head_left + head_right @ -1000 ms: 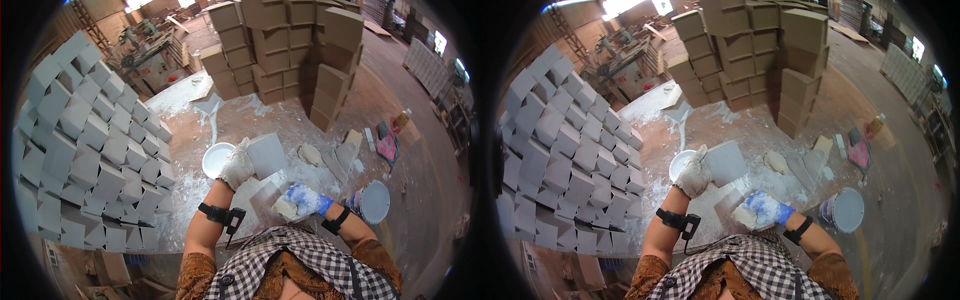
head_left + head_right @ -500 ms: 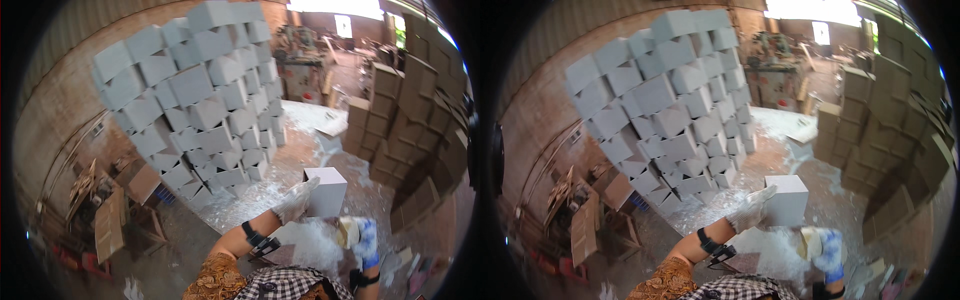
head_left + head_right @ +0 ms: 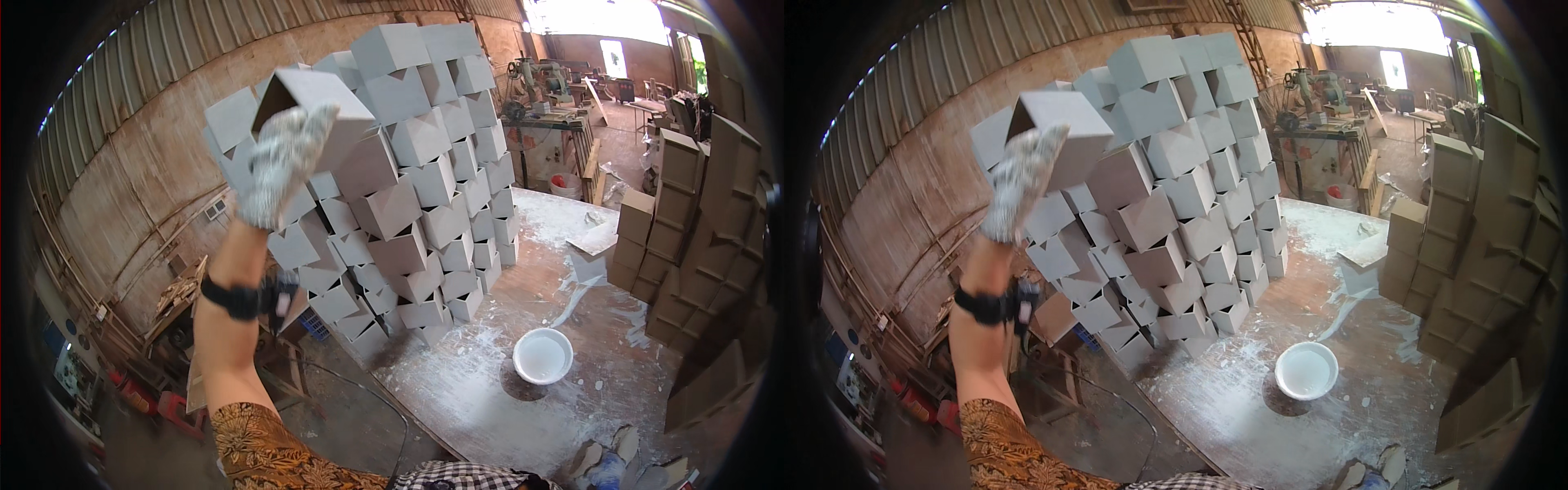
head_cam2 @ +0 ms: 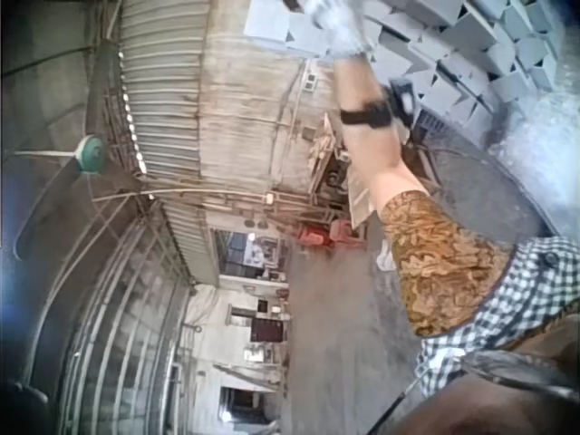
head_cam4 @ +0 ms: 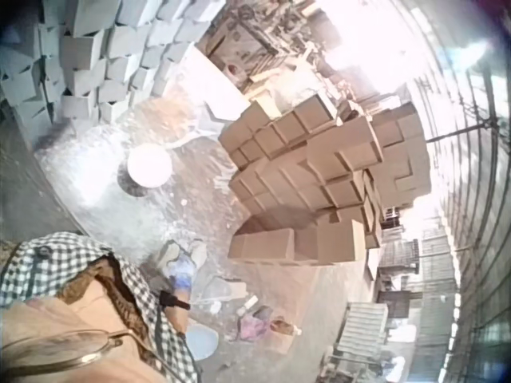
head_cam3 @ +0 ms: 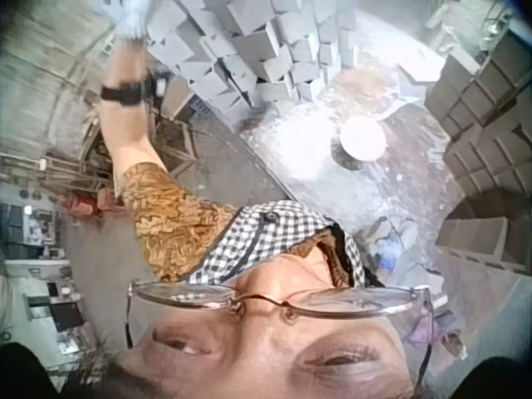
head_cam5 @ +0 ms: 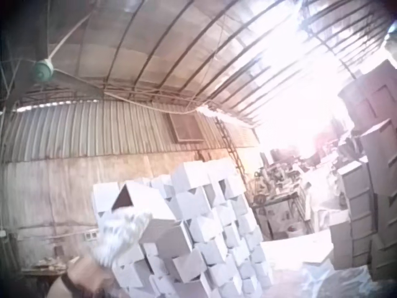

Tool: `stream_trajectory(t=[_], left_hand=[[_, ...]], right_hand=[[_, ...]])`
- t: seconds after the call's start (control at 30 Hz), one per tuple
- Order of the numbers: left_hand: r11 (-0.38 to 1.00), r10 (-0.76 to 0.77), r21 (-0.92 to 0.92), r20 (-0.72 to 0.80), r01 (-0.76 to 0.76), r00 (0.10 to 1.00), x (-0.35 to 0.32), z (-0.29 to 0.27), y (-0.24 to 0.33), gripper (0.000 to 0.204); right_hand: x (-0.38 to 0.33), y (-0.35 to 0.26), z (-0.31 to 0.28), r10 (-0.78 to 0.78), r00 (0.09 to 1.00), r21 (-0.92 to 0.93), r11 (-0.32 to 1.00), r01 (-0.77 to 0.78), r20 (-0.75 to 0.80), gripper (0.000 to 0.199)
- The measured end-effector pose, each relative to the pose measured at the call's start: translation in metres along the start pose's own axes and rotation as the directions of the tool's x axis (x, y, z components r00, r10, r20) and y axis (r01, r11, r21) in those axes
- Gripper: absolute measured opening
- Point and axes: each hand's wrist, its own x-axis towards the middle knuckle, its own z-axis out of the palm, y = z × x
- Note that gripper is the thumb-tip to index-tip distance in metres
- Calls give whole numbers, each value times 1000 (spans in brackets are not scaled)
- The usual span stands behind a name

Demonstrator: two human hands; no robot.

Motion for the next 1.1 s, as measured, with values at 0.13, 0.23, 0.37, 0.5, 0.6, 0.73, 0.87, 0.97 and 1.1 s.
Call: stream_trajectory(t=[0.13,0.23,0.37,0.5,0.6,0.73,0.87,0.97,1.1], left_hand=[[806,-400,-233,463,545,791,81,20,-27,54],[792,-357,-222,587,569,726,104,39,-36,61],[922,-123,-237,569,305,813,117,108,-70,62],[944,-110,-172,644,283,757,126,113,-53,61],[947,-11,-232,667,221,745,128,112,-51,61],[956,-124,-130,635,264,763,131,107,-43,56],[958,32,-247,586,142,810,124,108,-63,48],[943,28,-281,603,179,798,120,104,-71,43],[842,-96,-352,647,408,756,104,95,-55,42]], right_hand=[[1,-9,6,60,998,-9,998,-61,-36,35],[0,-15,7,93,994,-27,995,-94,-61,36],[-2,-29,14,123,990,-29,992,-125,-67,36],[-4,-34,14,168,981,-41,984,-173,-101,36],[-3,-41,17,187,977,-48,980,-193,-104,36],[-4,-45,19,210,970,-52,975,-218,-118,36],[-4,-47,22,218,968,-42,974,-225,-123,37],[-7,-46,24,224,966,-33,973,-230,-128,37],[-13,-41,24,238,961,-45,968,-246,-145,37]])
